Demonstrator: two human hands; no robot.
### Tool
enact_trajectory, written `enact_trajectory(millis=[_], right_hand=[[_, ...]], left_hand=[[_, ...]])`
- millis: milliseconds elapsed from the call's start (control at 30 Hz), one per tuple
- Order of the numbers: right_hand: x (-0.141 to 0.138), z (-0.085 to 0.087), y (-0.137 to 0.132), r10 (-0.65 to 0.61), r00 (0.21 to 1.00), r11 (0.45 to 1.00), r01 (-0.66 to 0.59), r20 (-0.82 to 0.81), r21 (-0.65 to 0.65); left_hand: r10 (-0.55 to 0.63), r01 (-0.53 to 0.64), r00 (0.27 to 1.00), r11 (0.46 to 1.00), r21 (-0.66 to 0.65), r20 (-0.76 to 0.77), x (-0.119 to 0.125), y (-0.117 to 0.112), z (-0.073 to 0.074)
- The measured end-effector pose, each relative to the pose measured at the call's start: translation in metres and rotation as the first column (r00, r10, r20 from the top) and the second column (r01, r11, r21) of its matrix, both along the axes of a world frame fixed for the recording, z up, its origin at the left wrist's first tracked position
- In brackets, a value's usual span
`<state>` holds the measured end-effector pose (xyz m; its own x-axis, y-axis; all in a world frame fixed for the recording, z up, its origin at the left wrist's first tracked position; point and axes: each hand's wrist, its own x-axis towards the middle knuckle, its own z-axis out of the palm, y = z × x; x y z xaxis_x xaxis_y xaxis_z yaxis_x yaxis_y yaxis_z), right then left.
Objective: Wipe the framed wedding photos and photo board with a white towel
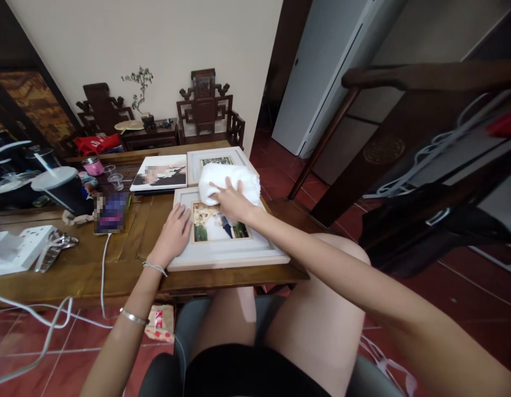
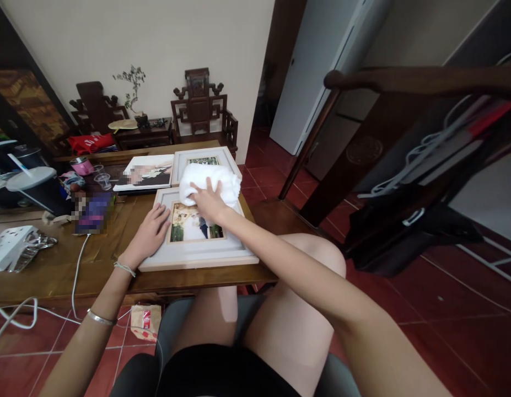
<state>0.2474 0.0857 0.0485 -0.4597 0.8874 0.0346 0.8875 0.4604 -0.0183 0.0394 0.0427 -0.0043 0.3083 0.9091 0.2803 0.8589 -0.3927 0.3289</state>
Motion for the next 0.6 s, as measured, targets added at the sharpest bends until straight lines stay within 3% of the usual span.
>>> enact_trajectory(millis=[100, 200, 333, 433, 500, 600], right_hand=[[-0.007, 0.005, -0.014, 0.054, 0.998, 0.997, -0.052, 0.044, -0.053], [-0.004, 0.017, -0.050, 0.130, 0.990, 0.982, -0.120, 0.054, -0.148], [0.009, 0.048, -0.103, 0.274, 0.961, 0.896, -0.241, 0.038, -0.373], [0.012, 0.065, -0.130, 0.329, 0.944, 0.859, -0.288, 0.026, -0.423], [0.009, 0.065, -0.138, 0.309, 0.951, 0.868, -0.280, 0.004, -0.409], [0.000, 0.045, -0.127, 0.236, 0.972, 0.907, -0.228, -0.021, -0.355]], left_hand=[[0.004, -0.004, 1.000, 1.000, -0.005, -0.017, 0.002, -0.001, 0.001], [0.004, -0.004, 0.999, 1.000, -0.004, -0.034, 0.003, 0.000, 0.000], [0.008, -0.008, 0.999, 1.000, 0.005, -0.033, 0.003, 0.000, 0.000], [0.002, -0.002, 0.999, 1.000, 0.001, -0.033, 0.004, -0.001, 0.002], [-0.004, 0.004, 0.999, 1.000, -0.007, -0.039, 0.003, -0.001, 0.002], [-0.015, 0.014, 0.999, 1.000, -0.021, -0.039, 0.003, -0.001, 0.002]])
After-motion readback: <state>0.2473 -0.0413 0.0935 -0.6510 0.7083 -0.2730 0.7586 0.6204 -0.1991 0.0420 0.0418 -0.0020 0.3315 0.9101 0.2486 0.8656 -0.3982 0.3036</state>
